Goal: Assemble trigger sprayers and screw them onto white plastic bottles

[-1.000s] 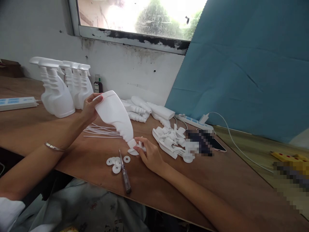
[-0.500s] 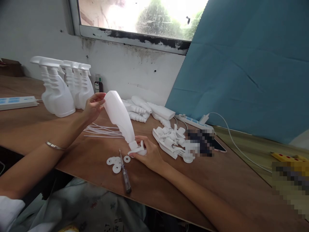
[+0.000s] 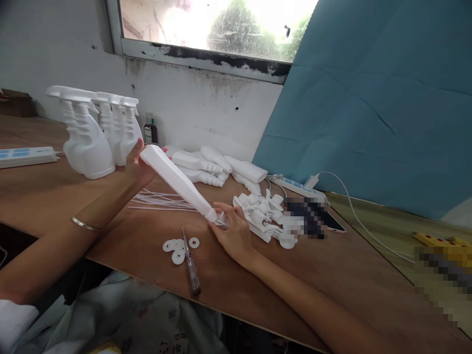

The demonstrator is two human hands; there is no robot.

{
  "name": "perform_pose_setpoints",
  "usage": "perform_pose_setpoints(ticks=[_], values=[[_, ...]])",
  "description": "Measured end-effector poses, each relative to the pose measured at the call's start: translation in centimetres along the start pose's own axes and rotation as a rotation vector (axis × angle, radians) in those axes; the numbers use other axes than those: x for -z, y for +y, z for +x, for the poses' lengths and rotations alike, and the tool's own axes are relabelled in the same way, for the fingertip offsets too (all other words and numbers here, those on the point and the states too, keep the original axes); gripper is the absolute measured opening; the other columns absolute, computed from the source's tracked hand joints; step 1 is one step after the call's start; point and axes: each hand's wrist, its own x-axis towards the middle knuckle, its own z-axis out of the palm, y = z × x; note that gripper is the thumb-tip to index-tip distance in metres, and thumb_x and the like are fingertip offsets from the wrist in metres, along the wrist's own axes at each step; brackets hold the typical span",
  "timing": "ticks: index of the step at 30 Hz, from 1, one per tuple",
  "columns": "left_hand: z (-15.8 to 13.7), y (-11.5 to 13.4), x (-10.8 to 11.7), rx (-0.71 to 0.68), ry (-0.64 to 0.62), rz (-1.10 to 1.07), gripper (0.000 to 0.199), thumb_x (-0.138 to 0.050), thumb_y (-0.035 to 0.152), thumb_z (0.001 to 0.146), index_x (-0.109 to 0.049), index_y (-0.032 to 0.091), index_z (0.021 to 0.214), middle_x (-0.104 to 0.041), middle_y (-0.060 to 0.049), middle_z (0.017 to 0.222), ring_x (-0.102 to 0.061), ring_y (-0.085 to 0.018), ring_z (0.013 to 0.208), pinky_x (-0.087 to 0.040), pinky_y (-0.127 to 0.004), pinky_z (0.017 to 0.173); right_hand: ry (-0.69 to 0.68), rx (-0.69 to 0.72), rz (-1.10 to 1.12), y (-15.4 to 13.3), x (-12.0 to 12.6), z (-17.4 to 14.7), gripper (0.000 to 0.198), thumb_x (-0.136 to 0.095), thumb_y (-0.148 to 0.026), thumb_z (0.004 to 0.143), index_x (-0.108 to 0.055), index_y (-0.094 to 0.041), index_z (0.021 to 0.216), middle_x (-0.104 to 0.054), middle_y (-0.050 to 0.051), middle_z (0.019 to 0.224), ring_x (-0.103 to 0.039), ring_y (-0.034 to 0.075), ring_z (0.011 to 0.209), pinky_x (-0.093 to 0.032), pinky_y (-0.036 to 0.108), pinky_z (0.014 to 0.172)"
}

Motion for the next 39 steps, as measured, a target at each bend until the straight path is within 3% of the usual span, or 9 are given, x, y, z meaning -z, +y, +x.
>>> perform_pose_setpoints(ticks=[3,8,14,20,25,31,35,39], values=[[0.1,-0.3,0.2,0.075,0.054,-0.004,0.034,-0.069,0.042,0.064,-0.044,0.019,0.064,-0.056,-0.001,0.065,-0.058,-0.020,0.083,-0.047,-0.036,0.074,0.025,-0.005,0.002,0.0,0.1,0.1,0.045,-0.066,-0.018,0.069,-0.048,-0.026,0.109,-0.065,0.001,0.087,-0.051,0.024,0.083,-0.047,0.038,0.071],[0.1,-0.5,0.6,0.116,-0.004,-0.048,0.024,-0.071,0.029,0.058,-0.053,0.020,0.071,-0.060,0.002,0.071,-0.059,-0.017,0.085,-0.048,-0.031,0.074,0.046,0.006,-0.006,0.1,0.0,0.0,0.045,-0.066,-0.018,0.069,-0.048,-0.026,0.110,-0.065,0.001,0.089,-0.050,0.024,0.084,-0.046,0.039,0.073],[0.4,-0.4,1.1,0.230,-0.132,0.091,0.025,-0.065,0.043,0.062,-0.058,0.021,0.072,-0.062,-0.001,0.077,-0.061,-0.020,0.083,-0.051,-0.030,0.067,0.104,-0.005,-0.073,0.3,-0.1,0.0,0.046,-0.065,-0.020,0.070,-0.046,-0.024,0.111,-0.066,0.002,0.092,-0.050,0.026,0.091,-0.039,0.044,0.082],[1.6,0.3,2.8,0.417,-0.249,0.406,0.044,-0.059,0.056,0.066,-0.060,0.021,0.092,-0.064,-0.008,0.086,-0.063,-0.021,0.072,-0.050,-0.027,0.055,0.130,-0.068,-0.147,0.6,-0.2,0.1,0.042,-0.064,-0.022,0.069,-0.046,-0.023,0.108,-0.064,0.004,0.096,-0.048,0.029,0.100,-0.031,0.046,0.085],[2.2,1.1,2.9,0.384,-0.134,0.581,0.038,-0.064,0.048,0.064,-0.061,0.020,0.090,-0.065,-0.007,0.075,-0.063,-0.021,0.057,-0.050,-0.029,0.052,0.101,-0.078,-0.153,0.6,-0.3,0.1,0.042,-0.064,-0.021,0.068,-0.046,-0.022,0.106,-0.064,0.004,0.095,-0.050,0.028,0.098,-0.033,0.044,0.083],[1.8,2.1,1.7,0.345,-0.154,0.647,0.056,-0.049,0.065,0.067,-0.067,0.014,0.081,-0.062,-0.012,0.062,-0.063,-0.029,0.053,-0.049,-0.038,0.049,0.100,-0.057,-0.173,0.6,-0.4,0.1,0.043,-0.062,-0.022,0.069,-0.044,-0.022,0.108,-0.065,0.004,0.092,-0.053,0.028,0.095,-0.034,0.044,0.081],[1.3,2.0,1.3,0.284,-0.112,0.765,0.037,-0.062,0.049,0.065,-0.067,0.012,0.071,-0.060,-0.010,0.058,-0.059,-0.024,0.049,-0.049,-0.034,0.046,0.077,-0.042,-0.143,0.5,-0.4,0.0,0.046,-0.060,-0.019,0.070,-0.042,-0.024,0.111,-0.066,0.002,0.089,-0.057,0.028,0.089,-0.036,0.044,0.081],[1.0,1.9,1.2,0.263,-0.147,0.690,0.029,-0.066,0.029,0.060,-0.068,0.014,0.084,-0.064,-0.009,0.077,-0.059,-0.019,0.061,-0.049,-0.026,0.049,0.056,-0.058,-0.085,0.3,-0.3,0.0,0.048,-0.060,-0.017,0.070,-0.041,-0.025,0.113,-0.067,0.002,0.087,-0.059,0.026,0.086,-0.042,0.042,0.077]])
